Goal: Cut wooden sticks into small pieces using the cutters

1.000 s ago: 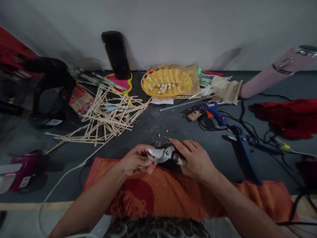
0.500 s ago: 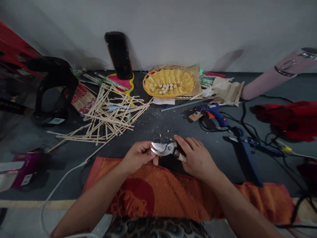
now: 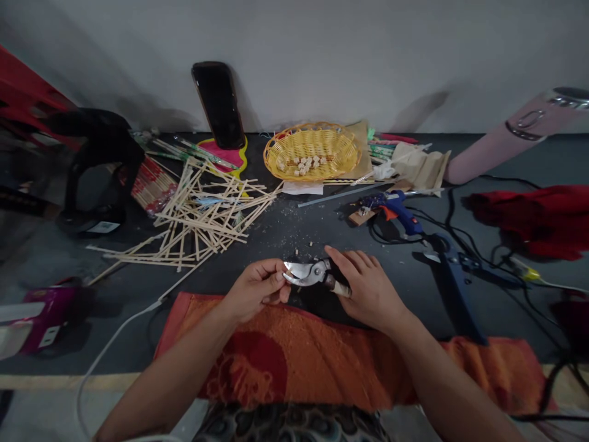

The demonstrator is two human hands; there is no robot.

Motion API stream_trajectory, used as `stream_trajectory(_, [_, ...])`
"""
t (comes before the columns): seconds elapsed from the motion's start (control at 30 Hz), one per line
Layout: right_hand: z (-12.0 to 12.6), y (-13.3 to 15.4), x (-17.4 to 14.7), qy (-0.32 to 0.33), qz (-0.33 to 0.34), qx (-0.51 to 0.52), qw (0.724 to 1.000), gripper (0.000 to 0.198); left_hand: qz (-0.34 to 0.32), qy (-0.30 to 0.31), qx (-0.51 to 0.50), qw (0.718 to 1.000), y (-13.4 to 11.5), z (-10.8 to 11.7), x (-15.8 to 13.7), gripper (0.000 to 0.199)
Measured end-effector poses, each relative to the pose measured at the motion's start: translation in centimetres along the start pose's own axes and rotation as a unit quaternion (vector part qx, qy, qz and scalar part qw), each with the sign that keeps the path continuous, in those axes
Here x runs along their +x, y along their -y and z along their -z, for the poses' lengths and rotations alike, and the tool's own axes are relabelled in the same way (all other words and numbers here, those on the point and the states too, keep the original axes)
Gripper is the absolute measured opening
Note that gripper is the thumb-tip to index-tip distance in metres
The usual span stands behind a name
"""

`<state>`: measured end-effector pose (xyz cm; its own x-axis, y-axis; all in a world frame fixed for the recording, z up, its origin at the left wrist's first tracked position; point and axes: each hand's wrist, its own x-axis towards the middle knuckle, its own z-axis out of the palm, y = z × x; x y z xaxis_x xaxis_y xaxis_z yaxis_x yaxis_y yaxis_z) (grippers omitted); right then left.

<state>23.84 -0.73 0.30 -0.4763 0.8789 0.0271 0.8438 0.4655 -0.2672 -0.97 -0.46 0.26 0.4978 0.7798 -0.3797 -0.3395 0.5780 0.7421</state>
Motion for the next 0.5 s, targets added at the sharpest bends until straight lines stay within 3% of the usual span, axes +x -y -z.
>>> stream_trajectory(0.5, [-0.3, 0.6, -0.1, -0.005, -0.028, -0.017, 0.999, 0.062, -0.07, -0.022, 0.1, 0.992, 1.3, 0.1, 0.4, 0.023])
